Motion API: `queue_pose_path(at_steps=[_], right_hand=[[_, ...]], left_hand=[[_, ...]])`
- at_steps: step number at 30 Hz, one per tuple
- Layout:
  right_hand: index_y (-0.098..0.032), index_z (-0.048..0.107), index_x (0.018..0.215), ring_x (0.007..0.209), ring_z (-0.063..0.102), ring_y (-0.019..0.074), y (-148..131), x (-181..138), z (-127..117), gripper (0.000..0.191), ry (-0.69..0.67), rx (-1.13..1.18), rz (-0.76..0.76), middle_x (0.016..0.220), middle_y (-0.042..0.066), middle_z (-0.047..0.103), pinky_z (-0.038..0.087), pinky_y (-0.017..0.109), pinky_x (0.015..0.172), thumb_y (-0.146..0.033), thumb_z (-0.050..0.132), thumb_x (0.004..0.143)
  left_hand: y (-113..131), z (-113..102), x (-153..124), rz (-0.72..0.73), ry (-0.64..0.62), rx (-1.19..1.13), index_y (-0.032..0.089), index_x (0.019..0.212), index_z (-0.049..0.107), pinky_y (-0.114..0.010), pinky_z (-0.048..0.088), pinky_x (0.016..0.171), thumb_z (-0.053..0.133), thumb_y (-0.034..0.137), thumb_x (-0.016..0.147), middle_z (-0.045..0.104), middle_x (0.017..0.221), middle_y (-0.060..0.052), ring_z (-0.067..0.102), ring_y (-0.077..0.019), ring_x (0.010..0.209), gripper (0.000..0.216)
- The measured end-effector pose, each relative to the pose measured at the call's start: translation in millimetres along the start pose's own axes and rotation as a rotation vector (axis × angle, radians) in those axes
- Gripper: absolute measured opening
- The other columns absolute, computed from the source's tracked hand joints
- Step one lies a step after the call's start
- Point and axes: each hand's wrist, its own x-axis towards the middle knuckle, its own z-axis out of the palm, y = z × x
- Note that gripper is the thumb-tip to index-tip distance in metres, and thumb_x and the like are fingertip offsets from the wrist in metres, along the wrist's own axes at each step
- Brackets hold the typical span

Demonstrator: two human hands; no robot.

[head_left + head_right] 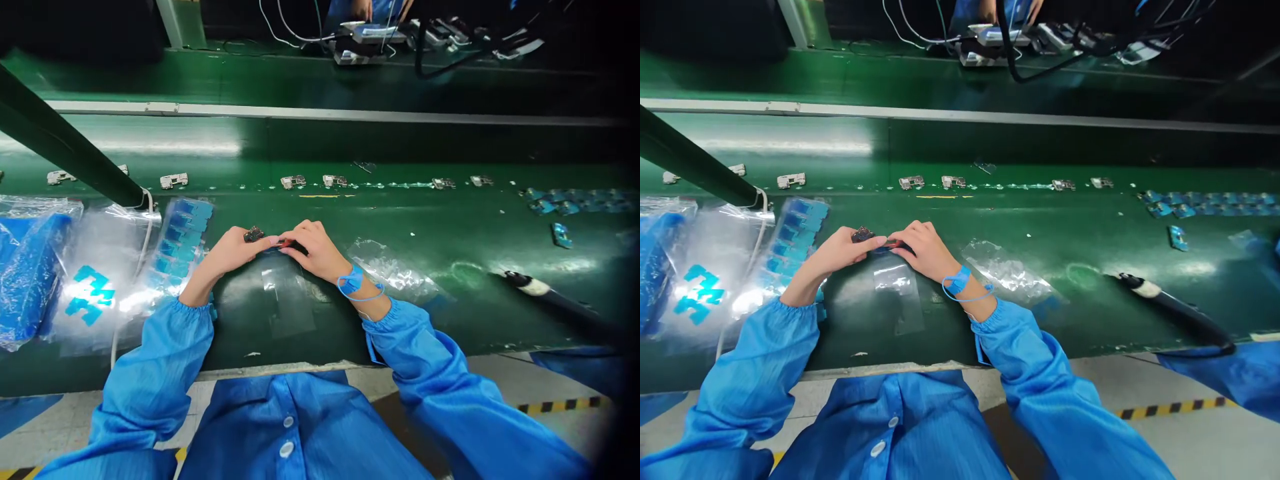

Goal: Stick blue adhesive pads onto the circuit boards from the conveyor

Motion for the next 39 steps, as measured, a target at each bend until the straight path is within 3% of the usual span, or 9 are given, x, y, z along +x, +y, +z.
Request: queue_pose_path(at_steps=[7, 16, 18, 21, 24, 26, 29, 32, 39], right_hand=[[-0.022, 0.069, 0.102, 0.119, 0.070, 0.0284, -5, 1, -7, 0.013, 0.087, -0.004, -0.111, 0.122, 0.007, 0.082, 0.044, 0.046, 0.101, -0.026, 0.074, 0.113], [-0.024, 0.079, 0.090, 0.122, 0.059, 0.0335, -14, -3, -12, 0.017, 0.184, -0.004, -0.134, 0.129, 0.012, 0.073, 0.048, 0.053, 0.102, -0.029, 0.080, 0.107], [-0.025, 0.080, 0.087, 0.106, 0.061, 0.0295, -21, -2, -13, 0.022, 0.222, 0.148, -0.071, 0.107, 0.010, 0.072, 0.050, 0.050, 0.095, -0.038, 0.083, 0.105], [-0.025, 0.076, 0.084, 0.079, 0.057, 0.0218, -31, 1, -13, 0.039, 0.337, 0.504, 0.170, 0.081, 0.003, 0.063, 0.051, 0.042, 0.079, -0.059, 0.090, 0.096], [-0.024, 0.072, 0.087, 0.073, 0.060, 0.0186, -37, 7, -10, 0.053, 0.420, 0.794, 0.443, 0.079, 0.001, 0.067, 0.052, 0.037, 0.071, -0.070, 0.098, 0.082], [-0.023, 0.071, 0.091, 0.075, 0.066, 0.0188, -38, 9, -8, 0.059, 0.381, 0.924, 0.530, 0.080, 0.001, 0.071, 0.057, 0.035, 0.074, -0.071, 0.101, 0.076], [-0.022, 0.069, 0.095, 0.081, 0.075, 0.0202, -39, 9, -5, 0.056, 0.284, 1.034, 0.528, 0.083, 0.002, 0.076, 0.061, 0.036, 0.083, -0.065, 0.101, 0.080], [-0.020, 0.070, 0.101, 0.088, 0.078, 0.0210, -40, 5, -5, 0.044, 0.211, 1.005, 0.463, 0.091, 0.004, 0.080, 0.060, 0.036, 0.088, -0.054, 0.096, 0.090], [-0.022, 0.075, 0.097, 0.084, 0.069, 0.0198, -41, 3, -11, 0.025, 0.335, 0.704, 0.378, 0.094, 0.003, 0.077, 0.057, 0.038, 0.081, -0.046, 0.081, 0.101]], left_hand=[[-3, 5, 4, -0.045, 0.027, -0.114, 0.016, 0.105, 0.084, -0.029, 0.029, 0.060, 0.086, 0.073, 0.081, 0.054, 0.061, 0.003, 0.043, -0.0119, 0.060, 0.062], [-14, 3, 13, 0.105, 0.230, -0.021, 0.016, 0.084, 0.081, -0.030, 0.043, 0.070, 0.086, 0.042, 0.078, 0.076, 0.074, -0.005, 0.064, -0.0175, 0.070, 0.026], [-16, 1, 15, 0.102, 0.281, 0.039, 0.016, 0.083, 0.080, -0.031, 0.040, 0.069, 0.084, 0.036, 0.079, 0.071, 0.068, -0.003, 0.061, -0.0171, 0.067, 0.020], [-14, 3, 14, 0.156, 0.411, 0.067, 0.017, 0.107, 0.081, -0.030, 0.040, 0.072, 0.084, 0.030, 0.083, 0.066, 0.069, 0.002, 0.057, -0.0151, 0.066, 0.027], [-6, 13, 8, 0.283, 0.504, -0.116, 0.022, 0.133, 0.074, -0.028, 0.043, 0.071, 0.082, 0.038, 0.095, 0.065, 0.077, 0.004, 0.057, -0.0134, 0.066, 0.042], [2, 23, 1, 0.338, 0.424, -0.281, 0.024, 0.138, 0.072, -0.027, 0.041, 0.064, 0.078, 0.048, 0.102, 0.062, 0.075, 0.004, 0.052, -0.0122, 0.061, 0.044], [9, 35, -6, 0.349, 0.249, -0.333, 0.022, 0.120, 0.080, -0.027, 0.039, 0.058, 0.083, 0.057, 0.099, 0.060, 0.068, 0.004, 0.048, -0.0104, 0.056, 0.041], [10, 40, -7, 0.296, 0.239, -0.297, 0.018, 0.089, 0.081, -0.026, 0.040, 0.057, 0.093, 0.058, 0.090, 0.062, 0.063, 0.002, 0.051, -0.0092, 0.056, 0.042], [5, 37, -3, 0.242, 0.284, -0.343, 0.017, 0.089, 0.083, -0.023, 0.039, 0.051, 0.093, 0.053, 0.089, 0.062, 0.061, 0.002, 0.051, -0.0074, 0.053, 0.038]])
